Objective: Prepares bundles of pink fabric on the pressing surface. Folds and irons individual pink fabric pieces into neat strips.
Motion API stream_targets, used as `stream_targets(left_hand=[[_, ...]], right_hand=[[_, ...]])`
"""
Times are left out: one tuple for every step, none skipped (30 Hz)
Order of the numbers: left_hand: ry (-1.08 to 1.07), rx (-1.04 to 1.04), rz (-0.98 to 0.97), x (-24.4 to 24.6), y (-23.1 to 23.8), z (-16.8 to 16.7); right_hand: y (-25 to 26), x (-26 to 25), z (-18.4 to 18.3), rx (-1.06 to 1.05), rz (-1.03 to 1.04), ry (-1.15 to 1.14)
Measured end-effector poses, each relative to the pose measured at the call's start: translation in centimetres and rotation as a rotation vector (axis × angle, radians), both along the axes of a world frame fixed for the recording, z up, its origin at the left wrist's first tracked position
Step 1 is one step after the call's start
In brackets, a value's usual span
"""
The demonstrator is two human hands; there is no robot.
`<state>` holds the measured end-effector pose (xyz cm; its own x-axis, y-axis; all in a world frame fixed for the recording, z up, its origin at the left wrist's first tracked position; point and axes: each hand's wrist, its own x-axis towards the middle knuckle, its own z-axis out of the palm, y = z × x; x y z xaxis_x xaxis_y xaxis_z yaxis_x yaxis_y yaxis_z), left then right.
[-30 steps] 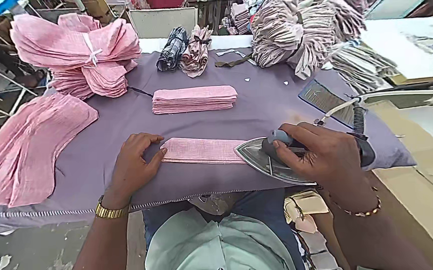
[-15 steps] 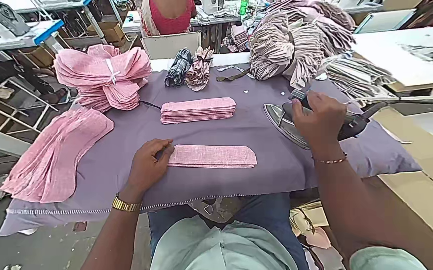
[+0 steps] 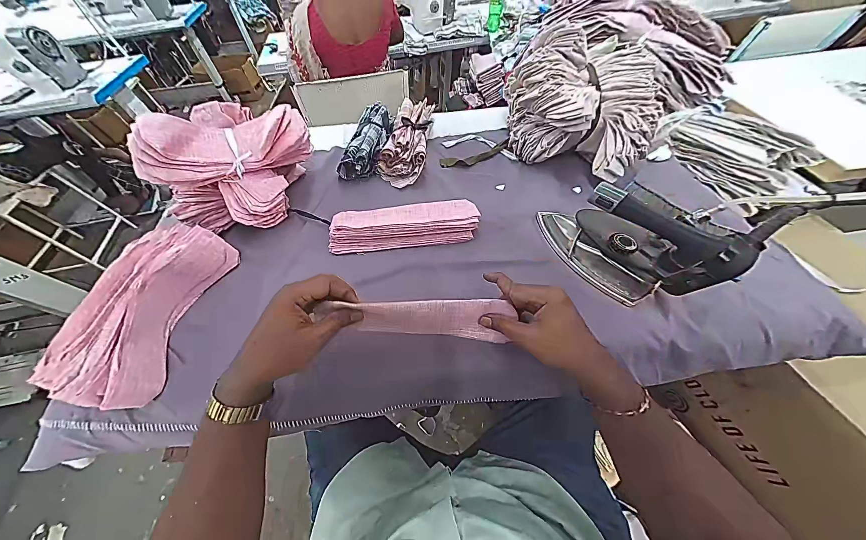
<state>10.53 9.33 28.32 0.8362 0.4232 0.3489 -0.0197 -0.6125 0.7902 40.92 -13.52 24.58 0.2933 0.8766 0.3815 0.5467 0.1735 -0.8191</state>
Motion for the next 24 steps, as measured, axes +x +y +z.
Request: stream_targets(left_hand=[[-0.068,-0.004,0.049,0.3,0.2,0.6],[-0.118,-0.004,0.124,0.8,0.6,1.2],[-0.16,-0.015,0.206,1.7,1.3,1.7],[-0.197,-0.039,0.265,2.7,2.1,2.1],[-0.225,-0.065,0.314,3.9,3.2,2.1],[-0.244,-0.104,0.348,5.0,4.4,1.9],[-0.241,-0.148,0.39,6.2,5.4,1.4],[-0.224,-0.175,0.437,7.2,6.5,0.8],[-0.182,-0.174,0.492,8.1,7.6,0.1],[-0.129,-0.135,0.539,8.8,8.5,-0.7],[-0.079,-0.063,0.582,9.3,9.2,-1.6],[-0.028,0.037,0.615,9.5,9.6,-2.4],[0.004,0.158,0.632,9.6,9.7,-3.1],[0.011,0.29,0.636,9.7,9.7,-3.5],[0.003,0.414,0.626,9.7,9.5,-3.6],[-0.01,0.526,0.601,9.7,9.1,-3.6],[-0.017,0.624,0.557,10.0,8.7,-3.4],[0.012,0.7,0.494,10.3,8.3,-3.2],[0.065,0.752,0.425,10.8,7.8,-3.2],[0.141,0.778,0.353,11.1,7.2,-3.4],[0.236,0.788,0.291,11.4,6.8,-3.7],[0.355,0.776,0.234,11.5,6.6,-4.0],[0.47,0.748,0.182,11.6,6.7,-4.1],[0.531,0.727,0.153,11.5,6.8,-4.2]], right_hand=[[0.4,0.2,1.0,0.041,0.044,0.135],[1.1,0.5,2.0,0.075,0.044,0.219],[2.1,0.9,2.8,0.098,0.0,0.276],[3.4,1.4,3.4,0.114,-0.074,0.311],[5.0,2.0,3.9,0.123,-0.142,0.345],[6.5,2.7,4.2,0.118,-0.196,0.39],[7.9,3.2,4.3,0.107,-0.229,0.451],[9.0,3.8,4.4,0.088,-0.251,0.507],[9.8,4.3,4.1,0.078,-0.26,0.544],[10.3,4.8,3.7,0.077,-0.263,0.567],[10.5,5.1,3.2,0.078,-0.269,0.567],[10.3,5.2,2.7,0.075,-0.288,0.536],[10.0,5.2,2.2,0.075,-0.318,0.472],[9.6,5.0,1.9,0.084,-0.357,0.37],[9.3,4.7,1.6,0.11,-0.389,0.242],[9.1,4.3,1.4,0.154,-0.411,0.08],[9.3,4.1,1.1,0.199,-0.407,-0.111],[9.6,4.0,1.0,0.212,-0.369,-0.302],[10.2,3.7,0.9,0.177,-0.306,-0.455],[10.7,3.4,0.7,0.081,-0.252,-0.584],[11.0,3.0,0.5,-0.085,-0.214,-0.696],[11.2,2.7,0.5,-0.264,-0.18,-0.779],[11.4,2.5,0.4,-0.429,-0.154,-0.839],[11.5,2.4,0.3,-0.523,-0.142,-0.867]])
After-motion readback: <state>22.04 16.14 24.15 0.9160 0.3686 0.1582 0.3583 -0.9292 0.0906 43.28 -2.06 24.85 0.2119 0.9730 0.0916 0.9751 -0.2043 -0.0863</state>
